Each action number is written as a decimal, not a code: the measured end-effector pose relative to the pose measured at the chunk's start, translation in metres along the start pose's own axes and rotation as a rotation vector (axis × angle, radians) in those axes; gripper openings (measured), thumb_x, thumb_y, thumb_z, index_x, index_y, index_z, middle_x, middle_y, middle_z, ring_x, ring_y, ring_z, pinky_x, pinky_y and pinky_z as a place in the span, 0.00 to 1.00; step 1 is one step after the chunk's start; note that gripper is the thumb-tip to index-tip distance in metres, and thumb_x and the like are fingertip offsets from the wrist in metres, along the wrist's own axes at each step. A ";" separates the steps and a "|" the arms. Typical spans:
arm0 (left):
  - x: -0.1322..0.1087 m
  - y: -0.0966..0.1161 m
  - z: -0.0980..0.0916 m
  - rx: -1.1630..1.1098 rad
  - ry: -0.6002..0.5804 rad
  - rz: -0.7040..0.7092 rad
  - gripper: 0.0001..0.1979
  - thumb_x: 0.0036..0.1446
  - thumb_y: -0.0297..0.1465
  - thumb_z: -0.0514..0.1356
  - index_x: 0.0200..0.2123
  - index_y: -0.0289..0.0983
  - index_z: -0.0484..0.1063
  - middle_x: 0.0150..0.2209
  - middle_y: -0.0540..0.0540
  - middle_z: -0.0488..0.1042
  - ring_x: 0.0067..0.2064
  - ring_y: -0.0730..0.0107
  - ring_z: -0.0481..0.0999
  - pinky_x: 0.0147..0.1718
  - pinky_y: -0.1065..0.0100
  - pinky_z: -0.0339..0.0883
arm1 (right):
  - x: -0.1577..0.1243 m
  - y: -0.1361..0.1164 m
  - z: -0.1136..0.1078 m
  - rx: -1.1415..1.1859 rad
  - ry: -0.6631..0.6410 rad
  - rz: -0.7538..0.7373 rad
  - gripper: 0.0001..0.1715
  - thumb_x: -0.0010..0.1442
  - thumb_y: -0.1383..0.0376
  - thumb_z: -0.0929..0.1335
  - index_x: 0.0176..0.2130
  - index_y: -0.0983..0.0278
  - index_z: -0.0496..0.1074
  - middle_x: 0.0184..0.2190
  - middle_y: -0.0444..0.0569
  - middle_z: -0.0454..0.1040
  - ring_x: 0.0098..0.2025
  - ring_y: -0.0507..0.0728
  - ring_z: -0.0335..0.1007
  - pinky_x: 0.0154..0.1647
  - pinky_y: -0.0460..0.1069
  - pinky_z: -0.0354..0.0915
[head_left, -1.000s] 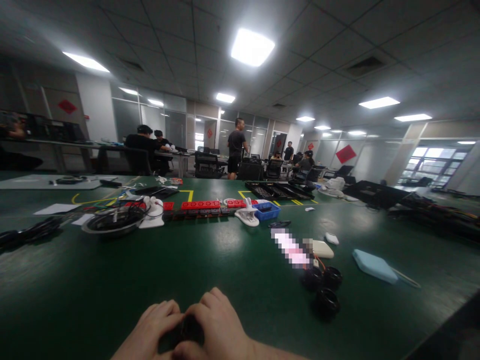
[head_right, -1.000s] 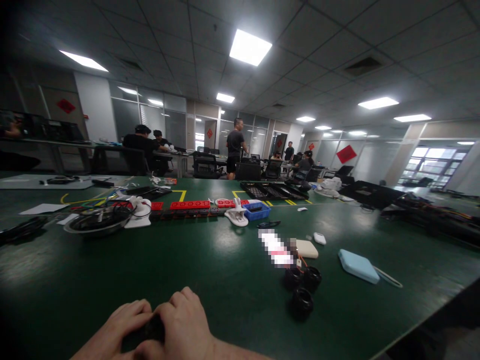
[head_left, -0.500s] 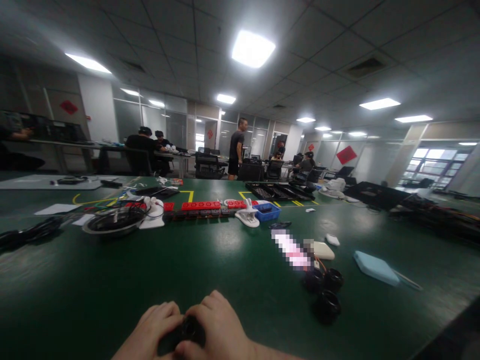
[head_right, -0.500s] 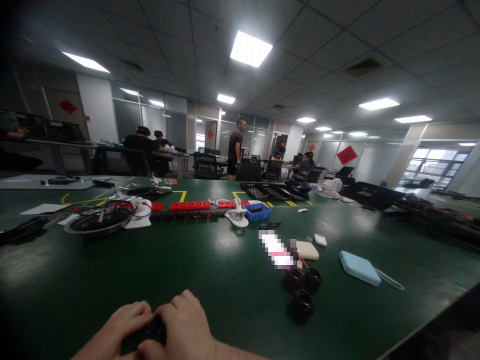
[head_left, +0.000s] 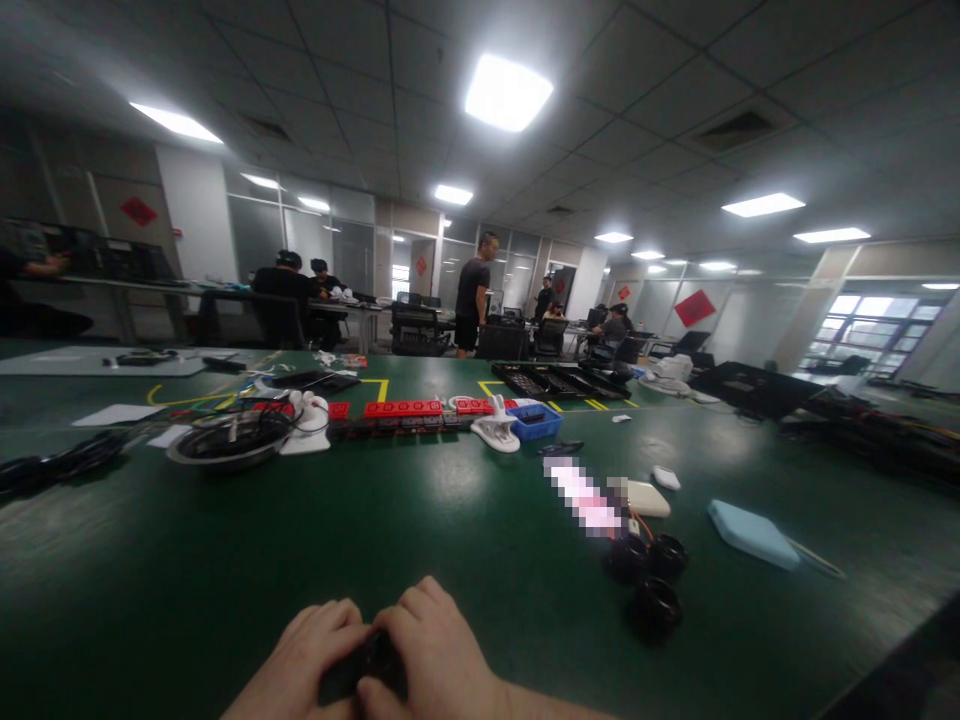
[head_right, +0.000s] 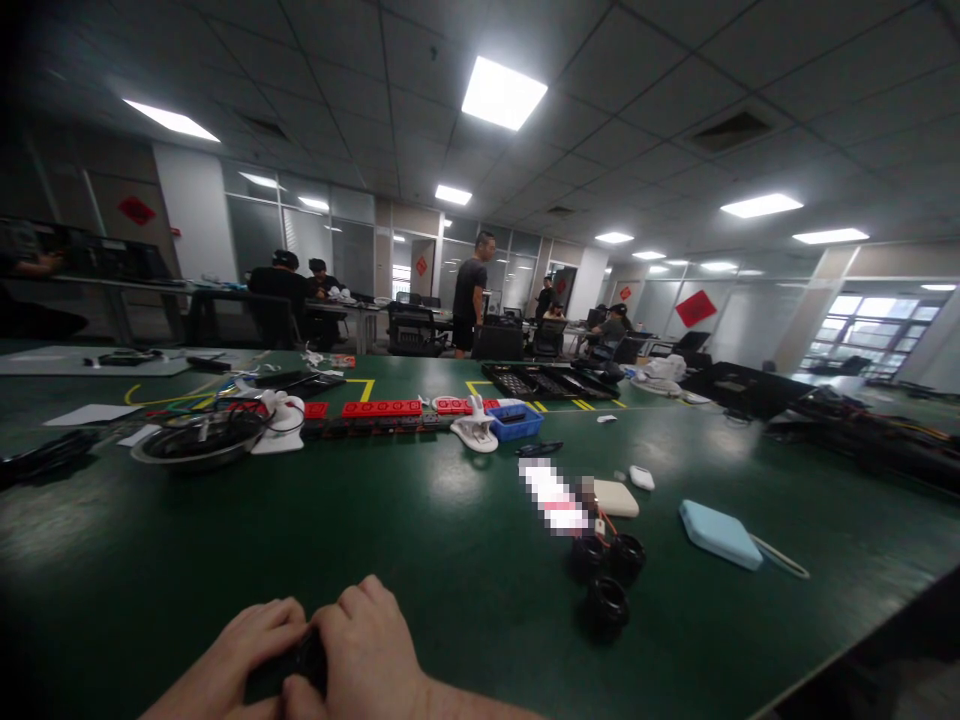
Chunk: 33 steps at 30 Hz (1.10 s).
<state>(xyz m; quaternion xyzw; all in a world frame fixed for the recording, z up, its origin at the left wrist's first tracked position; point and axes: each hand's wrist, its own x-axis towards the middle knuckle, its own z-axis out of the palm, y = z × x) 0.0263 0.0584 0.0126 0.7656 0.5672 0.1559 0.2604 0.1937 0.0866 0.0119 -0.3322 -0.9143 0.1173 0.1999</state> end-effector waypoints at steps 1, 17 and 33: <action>0.000 0.000 0.000 -0.002 -0.003 -0.001 0.07 0.48 0.35 0.57 0.32 0.42 0.71 0.35 0.50 0.68 0.39 0.64 0.65 0.39 0.66 0.59 | 0.000 0.000 0.000 0.002 0.004 -0.003 0.16 0.48 0.57 0.67 0.35 0.66 0.68 0.32 0.50 0.68 0.36 0.57 0.60 0.41 0.52 0.60; 0.000 -0.007 0.004 -0.020 0.031 0.004 0.07 0.44 0.35 0.59 0.30 0.42 0.72 0.36 0.50 0.69 0.39 0.64 0.65 0.41 0.66 0.60 | -0.004 -0.004 0.004 0.029 0.135 -0.125 0.22 0.47 0.52 0.70 0.40 0.60 0.68 0.44 0.49 0.63 0.47 0.59 0.55 0.48 0.54 0.56; 0.001 -0.010 0.006 -0.052 0.135 -0.034 0.08 0.46 0.36 0.59 0.31 0.43 0.73 0.35 0.50 0.71 0.40 0.62 0.67 0.41 0.63 0.62 | -0.002 0.004 0.007 -0.059 0.141 -0.276 0.19 0.44 0.48 0.70 0.28 0.60 0.72 0.46 0.47 0.62 0.47 0.60 0.55 0.52 0.56 0.50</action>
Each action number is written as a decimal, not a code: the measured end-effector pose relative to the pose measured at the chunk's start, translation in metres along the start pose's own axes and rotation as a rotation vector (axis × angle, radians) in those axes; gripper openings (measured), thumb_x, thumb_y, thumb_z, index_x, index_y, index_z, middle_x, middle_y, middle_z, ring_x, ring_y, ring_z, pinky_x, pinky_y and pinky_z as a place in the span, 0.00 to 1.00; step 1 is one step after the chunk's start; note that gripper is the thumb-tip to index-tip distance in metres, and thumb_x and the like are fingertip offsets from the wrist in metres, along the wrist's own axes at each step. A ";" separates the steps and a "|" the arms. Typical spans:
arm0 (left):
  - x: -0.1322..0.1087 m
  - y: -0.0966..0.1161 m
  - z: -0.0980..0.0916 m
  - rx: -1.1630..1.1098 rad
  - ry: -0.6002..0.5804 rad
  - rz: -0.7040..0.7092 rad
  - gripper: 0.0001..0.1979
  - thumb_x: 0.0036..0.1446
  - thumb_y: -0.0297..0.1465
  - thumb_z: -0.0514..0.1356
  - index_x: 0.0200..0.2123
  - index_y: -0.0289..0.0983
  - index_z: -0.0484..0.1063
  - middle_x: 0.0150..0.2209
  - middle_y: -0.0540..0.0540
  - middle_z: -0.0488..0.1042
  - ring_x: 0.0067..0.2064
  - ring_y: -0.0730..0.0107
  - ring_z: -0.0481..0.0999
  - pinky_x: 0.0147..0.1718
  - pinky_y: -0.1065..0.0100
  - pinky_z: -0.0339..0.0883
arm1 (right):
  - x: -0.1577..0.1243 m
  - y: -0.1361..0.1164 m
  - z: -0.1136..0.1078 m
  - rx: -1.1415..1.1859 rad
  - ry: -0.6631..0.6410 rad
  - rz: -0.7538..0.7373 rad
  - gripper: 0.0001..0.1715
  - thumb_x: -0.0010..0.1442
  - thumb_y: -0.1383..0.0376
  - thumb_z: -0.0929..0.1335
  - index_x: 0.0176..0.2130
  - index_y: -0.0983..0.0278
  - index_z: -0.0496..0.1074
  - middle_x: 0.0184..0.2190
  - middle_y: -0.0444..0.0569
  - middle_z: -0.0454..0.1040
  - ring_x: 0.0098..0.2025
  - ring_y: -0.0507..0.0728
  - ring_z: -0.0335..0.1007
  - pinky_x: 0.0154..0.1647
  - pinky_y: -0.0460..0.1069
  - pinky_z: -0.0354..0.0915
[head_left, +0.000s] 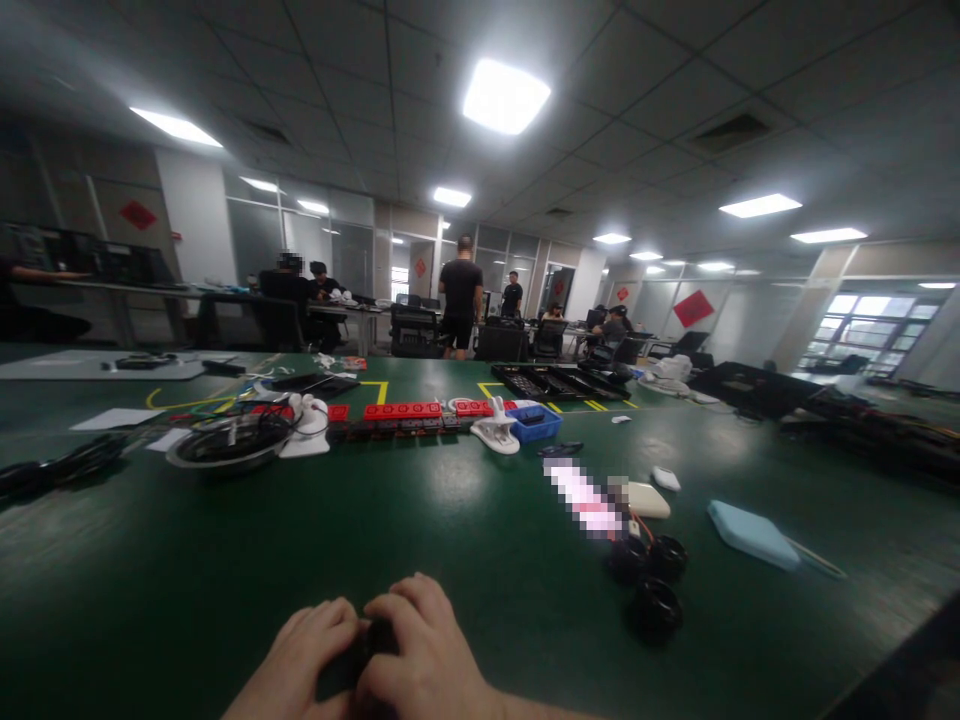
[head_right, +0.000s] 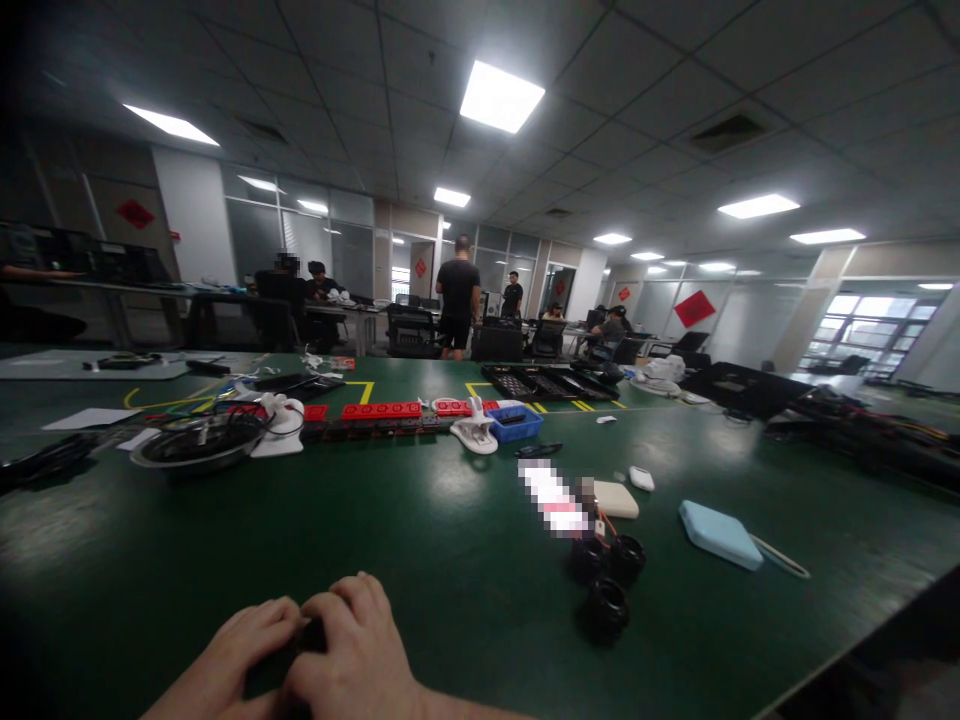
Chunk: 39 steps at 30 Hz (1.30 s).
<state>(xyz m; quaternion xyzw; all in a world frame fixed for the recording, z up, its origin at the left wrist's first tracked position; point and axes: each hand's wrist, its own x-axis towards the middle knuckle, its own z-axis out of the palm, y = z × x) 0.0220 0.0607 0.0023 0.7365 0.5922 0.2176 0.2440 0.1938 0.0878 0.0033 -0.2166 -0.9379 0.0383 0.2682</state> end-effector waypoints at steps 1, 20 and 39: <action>0.000 0.000 0.000 0.003 0.003 -0.002 0.07 0.47 0.37 0.59 0.31 0.43 0.72 0.34 0.50 0.70 0.39 0.63 0.67 0.40 0.64 0.62 | 0.000 0.000 -0.001 0.003 0.009 0.009 0.18 0.44 0.49 0.70 0.28 0.60 0.72 0.46 0.47 0.62 0.48 0.60 0.54 0.53 0.57 0.49; 0.001 -0.001 0.000 0.086 0.008 0.026 0.13 0.48 0.43 0.59 0.29 0.40 0.71 0.32 0.50 0.70 0.37 0.64 0.68 0.37 0.66 0.61 | -0.001 -0.001 -0.016 -0.028 -0.021 0.274 0.14 0.53 0.55 0.66 0.31 0.64 0.70 0.46 0.51 0.63 0.52 0.62 0.51 0.57 0.62 0.40; 0.001 -0.007 0.005 0.077 0.012 0.127 0.16 0.47 0.47 0.58 0.29 0.41 0.71 0.32 0.49 0.69 0.35 0.64 0.67 0.36 0.67 0.61 | 0.005 0.003 -0.002 -0.182 -0.075 0.241 0.36 0.47 0.37 0.59 0.32 0.66 0.68 0.35 0.54 0.65 0.39 0.63 0.58 0.43 0.61 0.57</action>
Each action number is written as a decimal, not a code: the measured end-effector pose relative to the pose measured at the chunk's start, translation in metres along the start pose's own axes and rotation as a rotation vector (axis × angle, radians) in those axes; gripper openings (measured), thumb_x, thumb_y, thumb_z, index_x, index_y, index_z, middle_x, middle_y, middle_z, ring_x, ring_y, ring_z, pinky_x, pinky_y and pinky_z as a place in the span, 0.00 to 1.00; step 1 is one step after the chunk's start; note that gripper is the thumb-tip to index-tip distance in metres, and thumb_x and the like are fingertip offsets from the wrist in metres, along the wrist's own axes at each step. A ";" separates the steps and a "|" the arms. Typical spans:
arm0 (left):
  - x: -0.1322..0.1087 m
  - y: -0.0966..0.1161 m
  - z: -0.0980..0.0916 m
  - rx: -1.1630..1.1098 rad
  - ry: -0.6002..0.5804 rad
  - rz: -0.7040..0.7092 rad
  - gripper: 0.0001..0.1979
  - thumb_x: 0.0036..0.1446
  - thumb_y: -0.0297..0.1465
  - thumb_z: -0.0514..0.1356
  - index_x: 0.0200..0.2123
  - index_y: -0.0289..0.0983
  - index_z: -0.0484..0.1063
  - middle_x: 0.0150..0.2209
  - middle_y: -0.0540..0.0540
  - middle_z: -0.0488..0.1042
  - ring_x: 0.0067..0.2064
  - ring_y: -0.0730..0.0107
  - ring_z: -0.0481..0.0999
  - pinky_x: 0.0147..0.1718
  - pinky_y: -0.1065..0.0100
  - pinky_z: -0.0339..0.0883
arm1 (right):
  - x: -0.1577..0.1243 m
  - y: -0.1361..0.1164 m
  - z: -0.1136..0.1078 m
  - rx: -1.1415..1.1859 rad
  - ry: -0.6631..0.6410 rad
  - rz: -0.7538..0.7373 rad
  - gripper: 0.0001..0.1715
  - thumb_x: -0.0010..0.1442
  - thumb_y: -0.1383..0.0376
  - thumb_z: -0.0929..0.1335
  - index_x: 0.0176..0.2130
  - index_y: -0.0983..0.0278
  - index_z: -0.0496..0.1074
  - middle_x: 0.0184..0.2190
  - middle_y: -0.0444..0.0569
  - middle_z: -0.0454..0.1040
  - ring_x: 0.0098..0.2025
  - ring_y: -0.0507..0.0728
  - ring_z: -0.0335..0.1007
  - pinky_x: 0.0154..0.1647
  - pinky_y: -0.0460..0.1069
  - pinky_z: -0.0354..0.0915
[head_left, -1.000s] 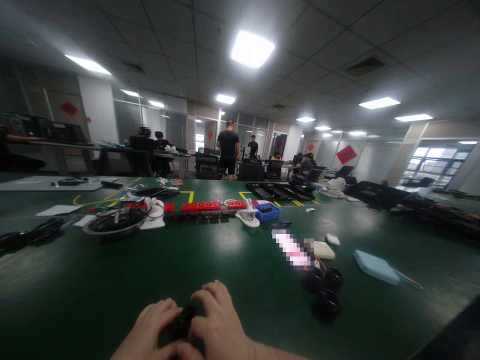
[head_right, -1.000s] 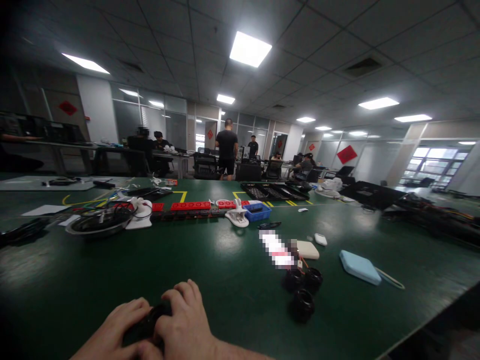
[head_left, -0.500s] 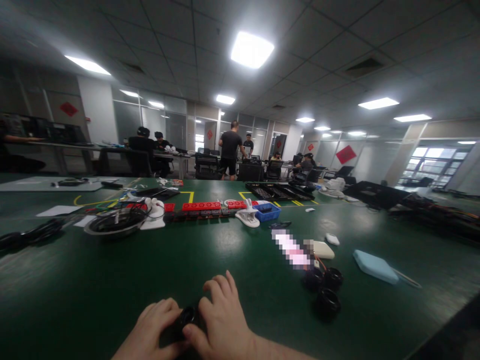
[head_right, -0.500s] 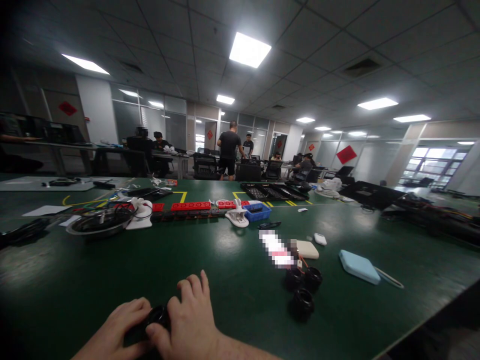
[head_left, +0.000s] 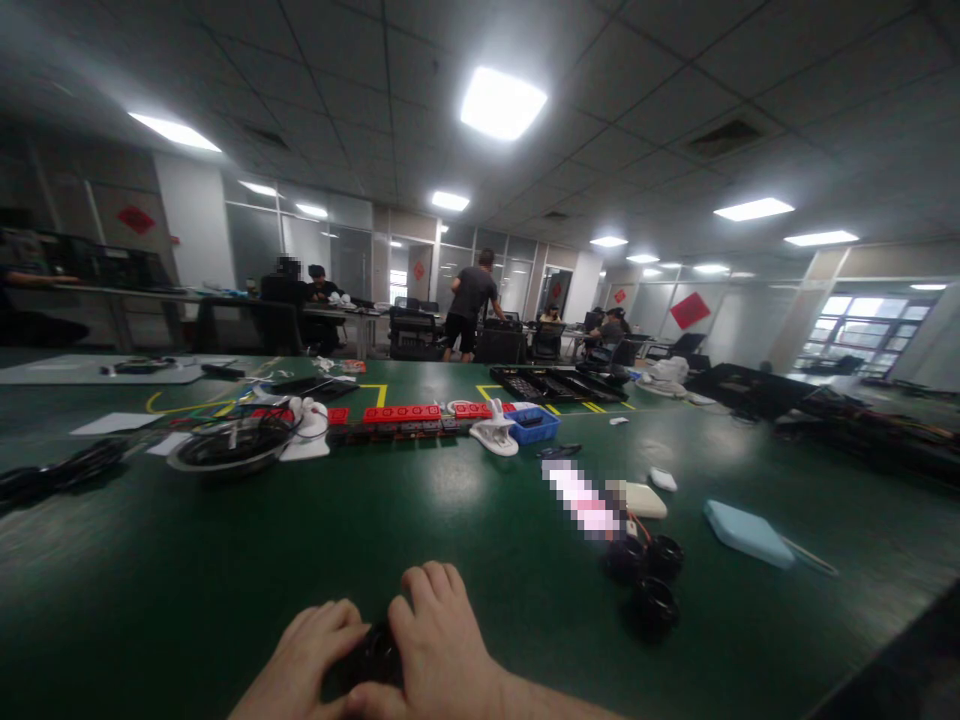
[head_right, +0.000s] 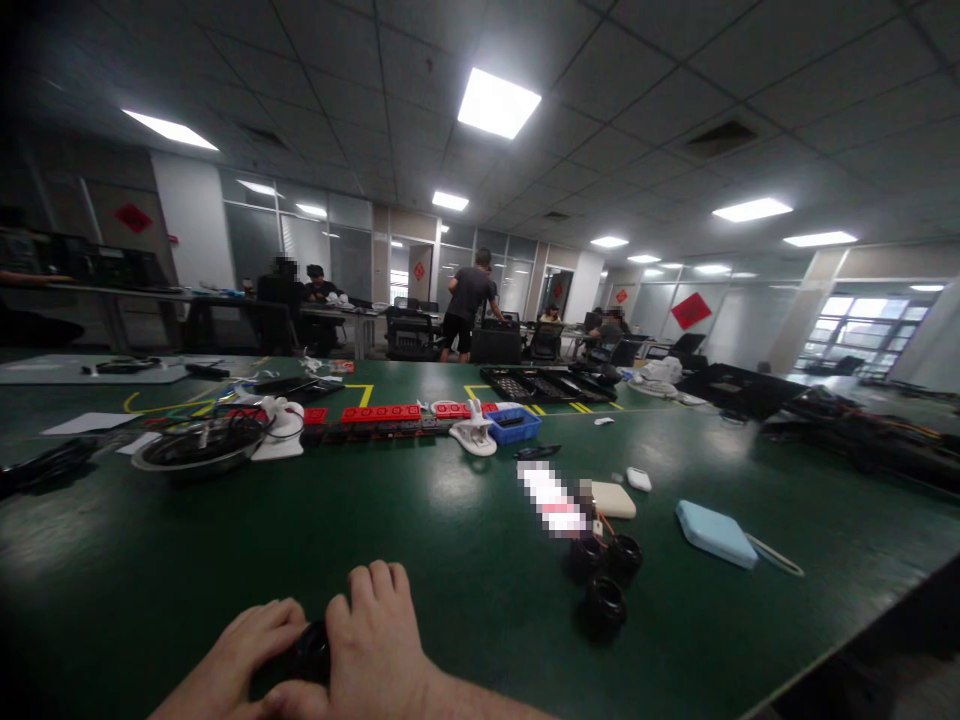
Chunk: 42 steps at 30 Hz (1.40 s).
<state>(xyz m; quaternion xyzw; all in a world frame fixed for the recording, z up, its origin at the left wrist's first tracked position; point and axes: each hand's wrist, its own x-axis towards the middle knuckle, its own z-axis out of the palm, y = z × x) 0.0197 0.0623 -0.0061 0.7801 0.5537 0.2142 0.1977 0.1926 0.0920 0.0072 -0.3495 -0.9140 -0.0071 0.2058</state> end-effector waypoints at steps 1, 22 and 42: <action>0.000 0.000 0.000 -0.003 -0.003 -0.001 0.16 0.47 0.47 0.57 0.30 0.41 0.71 0.32 0.49 0.69 0.35 0.64 0.66 0.36 0.67 0.61 | 0.001 0.000 0.000 -0.007 -0.005 0.001 0.37 0.47 0.36 0.58 0.32 0.66 0.68 0.34 0.53 0.64 0.38 0.62 0.58 0.41 0.60 0.58; 0.001 0.015 -0.010 -0.002 -0.145 -0.035 0.06 0.46 0.32 0.57 0.31 0.41 0.71 0.35 0.51 0.68 0.38 0.66 0.65 0.38 0.68 0.59 | -0.001 -0.007 -0.009 0.244 -0.134 0.064 0.20 0.46 0.54 0.69 0.36 0.65 0.68 0.34 0.50 0.66 0.38 0.58 0.60 0.42 0.52 0.59; 0.001 0.010 -0.006 -0.011 -0.156 -0.056 0.08 0.47 0.35 0.59 0.32 0.41 0.70 0.35 0.50 0.67 0.39 0.64 0.65 0.40 0.66 0.59 | -0.004 0.000 -0.004 0.230 -0.182 0.004 0.21 0.48 0.54 0.68 0.38 0.65 0.67 0.36 0.51 0.67 0.39 0.58 0.59 0.43 0.53 0.59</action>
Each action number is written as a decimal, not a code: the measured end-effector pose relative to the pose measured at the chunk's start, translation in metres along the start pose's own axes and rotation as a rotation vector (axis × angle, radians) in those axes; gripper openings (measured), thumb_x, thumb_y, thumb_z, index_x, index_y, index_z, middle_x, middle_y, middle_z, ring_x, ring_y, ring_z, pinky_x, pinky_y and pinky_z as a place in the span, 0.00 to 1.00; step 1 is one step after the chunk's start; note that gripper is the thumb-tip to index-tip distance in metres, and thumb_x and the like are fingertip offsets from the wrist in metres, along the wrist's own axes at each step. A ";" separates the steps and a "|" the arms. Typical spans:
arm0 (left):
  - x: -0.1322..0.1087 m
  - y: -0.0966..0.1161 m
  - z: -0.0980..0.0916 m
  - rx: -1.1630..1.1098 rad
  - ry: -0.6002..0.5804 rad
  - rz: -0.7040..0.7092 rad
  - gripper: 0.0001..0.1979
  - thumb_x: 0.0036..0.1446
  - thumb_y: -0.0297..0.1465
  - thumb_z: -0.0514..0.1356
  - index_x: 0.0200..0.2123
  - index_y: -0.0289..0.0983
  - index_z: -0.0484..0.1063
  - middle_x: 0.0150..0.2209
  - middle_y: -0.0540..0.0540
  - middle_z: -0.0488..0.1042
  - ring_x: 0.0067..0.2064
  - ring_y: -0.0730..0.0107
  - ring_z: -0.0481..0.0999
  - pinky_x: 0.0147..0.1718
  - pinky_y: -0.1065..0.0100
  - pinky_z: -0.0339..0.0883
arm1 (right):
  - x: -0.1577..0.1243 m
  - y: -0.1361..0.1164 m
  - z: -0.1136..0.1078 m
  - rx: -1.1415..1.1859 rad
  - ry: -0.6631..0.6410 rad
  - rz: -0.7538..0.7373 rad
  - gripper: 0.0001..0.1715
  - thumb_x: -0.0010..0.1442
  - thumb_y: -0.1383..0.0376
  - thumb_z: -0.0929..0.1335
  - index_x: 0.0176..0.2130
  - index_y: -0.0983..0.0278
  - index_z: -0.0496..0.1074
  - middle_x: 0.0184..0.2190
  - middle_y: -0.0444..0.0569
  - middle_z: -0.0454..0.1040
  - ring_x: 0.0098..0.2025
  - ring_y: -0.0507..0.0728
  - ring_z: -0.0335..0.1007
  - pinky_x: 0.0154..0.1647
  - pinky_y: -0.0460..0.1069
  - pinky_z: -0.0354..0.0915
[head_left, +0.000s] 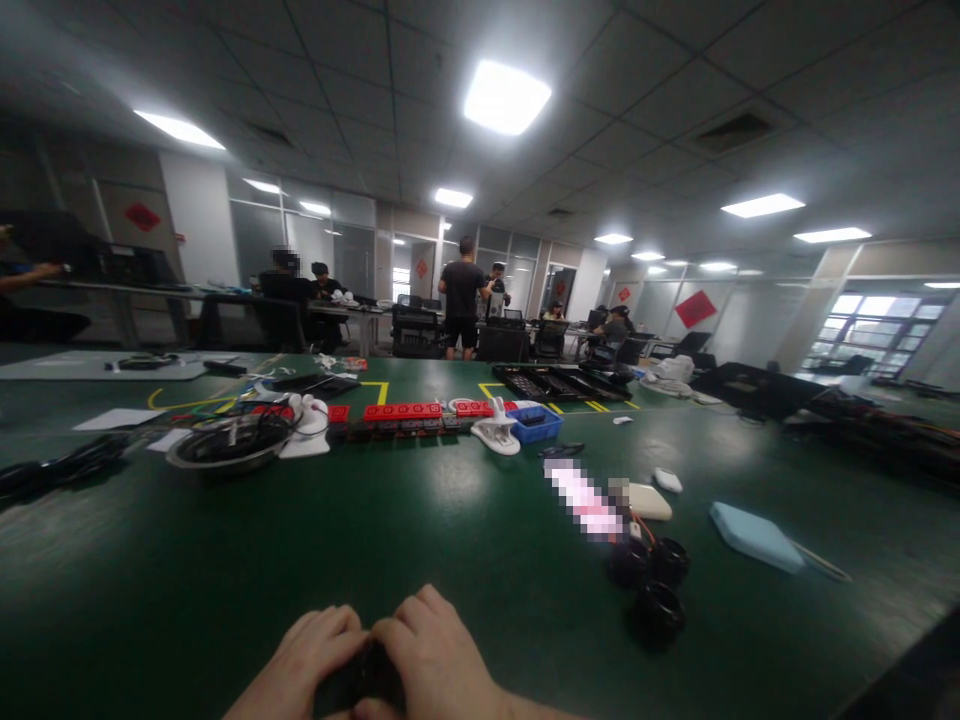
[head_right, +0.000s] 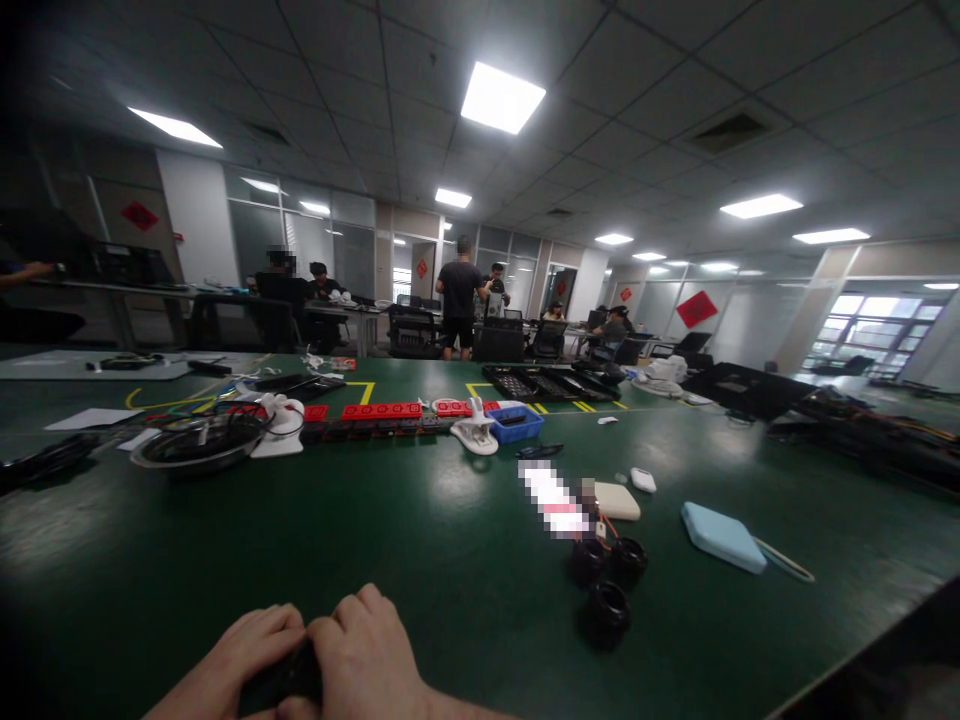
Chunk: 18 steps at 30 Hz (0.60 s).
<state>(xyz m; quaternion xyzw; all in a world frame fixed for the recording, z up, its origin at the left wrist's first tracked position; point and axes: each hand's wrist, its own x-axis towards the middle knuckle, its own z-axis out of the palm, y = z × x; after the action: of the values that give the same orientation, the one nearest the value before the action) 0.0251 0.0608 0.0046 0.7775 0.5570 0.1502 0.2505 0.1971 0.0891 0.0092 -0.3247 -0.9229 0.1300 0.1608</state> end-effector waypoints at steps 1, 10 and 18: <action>0.000 0.002 0.000 0.009 0.002 0.004 0.07 0.47 0.34 0.59 0.32 0.41 0.70 0.35 0.50 0.67 0.39 0.64 0.65 0.40 0.65 0.59 | 0.000 0.000 0.000 0.001 0.001 0.000 0.21 0.48 0.55 0.68 0.38 0.65 0.67 0.36 0.51 0.67 0.39 0.58 0.59 0.43 0.53 0.59; -0.001 0.007 0.003 0.026 0.094 -0.006 0.06 0.41 0.27 0.58 0.28 0.39 0.70 0.33 0.50 0.67 0.38 0.65 0.65 0.40 0.65 0.59 | 0.003 -0.003 -0.002 -0.034 0.032 -0.043 0.20 0.46 0.58 0.68 0.37 0.67 0.68 0.34 0.51 0.67 0.38 0.58 0.59 0.41 0.51 0.60; -0.002 0.003 -0.003 -0.006 0.035 0.008 0.08 0.47 0.38 0.59 0.31 0.42 0.71 0.35 0.50 0.68 0.39 0.64 0.65 0.39 0.67 0.60 | 0.003 -0.003 -0.001 -0.030 0.126 -0.093 0.25 0.48 0.49 0.67 0.37 0.66 0.68 0.35 0.50 0.67 0.38 0.58 0.58 0.40 0.53 0.60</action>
<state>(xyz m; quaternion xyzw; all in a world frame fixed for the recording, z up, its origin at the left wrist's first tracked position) 0.0255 0.0592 0.0090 0.7762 0.5578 0.1665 0.2422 0.1934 0.0885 0.0115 -0.2912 -0.9269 0.0879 0.2198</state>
